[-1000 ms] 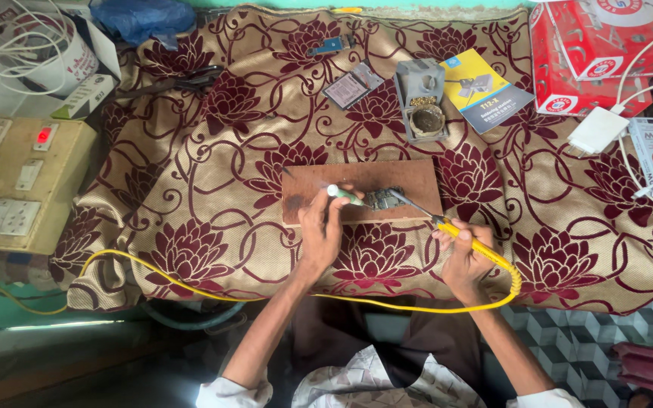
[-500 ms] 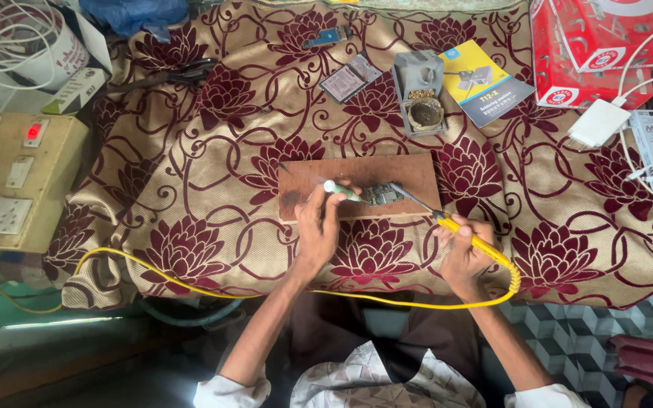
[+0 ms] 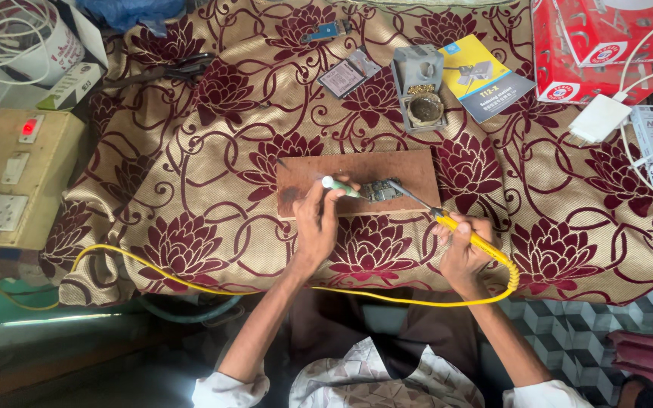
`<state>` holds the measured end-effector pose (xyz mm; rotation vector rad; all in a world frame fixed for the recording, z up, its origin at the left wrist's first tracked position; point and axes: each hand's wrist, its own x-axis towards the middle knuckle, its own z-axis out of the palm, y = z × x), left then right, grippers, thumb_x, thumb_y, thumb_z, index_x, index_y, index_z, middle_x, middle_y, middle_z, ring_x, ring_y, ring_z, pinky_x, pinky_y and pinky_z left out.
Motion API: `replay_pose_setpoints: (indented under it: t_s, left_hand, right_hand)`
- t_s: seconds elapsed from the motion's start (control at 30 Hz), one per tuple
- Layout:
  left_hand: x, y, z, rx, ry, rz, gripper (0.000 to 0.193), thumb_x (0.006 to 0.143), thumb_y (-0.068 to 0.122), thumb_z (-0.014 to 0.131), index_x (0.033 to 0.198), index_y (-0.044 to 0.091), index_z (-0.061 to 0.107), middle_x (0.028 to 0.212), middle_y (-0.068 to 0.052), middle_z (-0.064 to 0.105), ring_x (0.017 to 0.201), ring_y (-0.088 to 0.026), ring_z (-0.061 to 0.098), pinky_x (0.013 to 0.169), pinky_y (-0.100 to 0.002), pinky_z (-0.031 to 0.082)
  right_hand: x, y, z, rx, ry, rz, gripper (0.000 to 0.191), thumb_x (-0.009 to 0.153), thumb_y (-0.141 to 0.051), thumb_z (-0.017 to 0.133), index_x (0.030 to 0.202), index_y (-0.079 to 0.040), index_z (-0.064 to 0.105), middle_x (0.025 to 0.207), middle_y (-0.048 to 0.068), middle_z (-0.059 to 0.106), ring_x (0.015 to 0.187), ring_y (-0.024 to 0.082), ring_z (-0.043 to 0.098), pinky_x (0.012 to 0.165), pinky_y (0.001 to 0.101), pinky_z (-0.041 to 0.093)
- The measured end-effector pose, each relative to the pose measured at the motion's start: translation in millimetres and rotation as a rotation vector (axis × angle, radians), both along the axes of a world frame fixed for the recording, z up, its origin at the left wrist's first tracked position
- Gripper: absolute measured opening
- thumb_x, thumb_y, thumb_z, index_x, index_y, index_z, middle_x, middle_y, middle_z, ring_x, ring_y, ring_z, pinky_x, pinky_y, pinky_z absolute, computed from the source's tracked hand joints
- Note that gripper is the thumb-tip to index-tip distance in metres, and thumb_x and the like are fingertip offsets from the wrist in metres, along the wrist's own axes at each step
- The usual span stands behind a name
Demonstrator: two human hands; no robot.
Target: The person uses a soldering iron and solder wire to apply solder to a small circuit board placed on a wooden block. They repeatedly heat components and feed solder to create joints on the board.
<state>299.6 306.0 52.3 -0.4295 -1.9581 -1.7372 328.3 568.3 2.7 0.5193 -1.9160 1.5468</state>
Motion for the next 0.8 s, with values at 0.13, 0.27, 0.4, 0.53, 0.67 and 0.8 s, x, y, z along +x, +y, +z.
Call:
replay_pose_setpoints:
  t_s: [0.13,0.27,0.4,0.53,0.67,0.8]
  left_hand:
    - [-1,-1,-2,0.013,-0.082,-0.002,0.023,0.109,0.013,0.049,0.116,-0.001,0.067,0.103,-0.008,0.080,0.071,-0.010,0.070,0.060,-0.024,0.052]
    - [-2,-2,-6,-0.004,-0.064,0.012,0.023,0.109,0.015,0.050,0.115,0.001,0.067,0.103,-0.007,0.080,0.064,-0.008,0.063,0.055,-0.024,0.048]
    - [-4,-2,-9,-0.005,-0.118,0.023,0.024,0.108,0.017,0.051,0.113,0.003,0.069,0.100,-0.005,0.081,0.049,-0.004,0.053,0.044,-0.023,0.040]
    - [-4,-1,-9,-0.018,-0.122,0.031,0.025,0.107,0.017,0.050,0.115,0.003,0.069,0.098,-0.004,0.081,0.045,-0.004,0.048,0.042,-0.023,0.036]
    - [-4,-2,-5,-0.004,-0.079,0.014,0.025,0.109,0.016,0.050,0.117,0.001,0.068,0.102,-0.004,0.080,0.053,-0.003,0.056,0.047,-0.022,0.041]
    - [-3,-1,0,-0.007,-0.143,0.026,0.025,0.106,0.013,0.050,0.116,-0.001,0.068,0.099,-0.005,0.081,0.048,-0.005,0.049,0.045,-0.023,0.039]
  right_hand:
    - [0,-1,-2,-0.029,-0.010,0.016,0.019,0.114,-0.015,0.043,0.114,0.003,0.048,0.080,0.010,0.058,0.070,0.014,0.058,0.073,0.0319,0.056]
    - [1,-2,-3,-0.049,-0.006,0.042,0.017,0.115,-0.014,0.043,0.115,0.003,0.047,0.082,0.010,0.057,0.071,0.013,0.056,0.075,0.0322,0.056]
    - [1,-2,0,-0.037,-0.009,0.045,0.017,0.114,-0.013,0.043,0.115,0.003,0.047,0.081,0.010,0.056,0.070,0.013,0.055,0.073,0.0316,0.056]
    - [0,-3,5,0.006,0.014,0.022,0.017,0.114,-0.012,0.042,0.113,0.003,0.048,0.079,0.010,0.057,0.069,0.014,0.057,0.071,0.0310,0.055]
    - [-1,-5,8,0.010,0.025,0.001,0.017,0.114,-0.011,0.043,0.111,0.004,0.049,0.076,0.010,0.057,0.069,0.014,0.057,0.071,0.0316,0.056]
    - [-1,-3,7,-0.006,0.006,0.004,0.016,0.114,-0.011,0.043,0.111,0.004,0.048,0.075,0.009,0.055,0.068,0.014,0.056,0.071,0.0322,0.056]
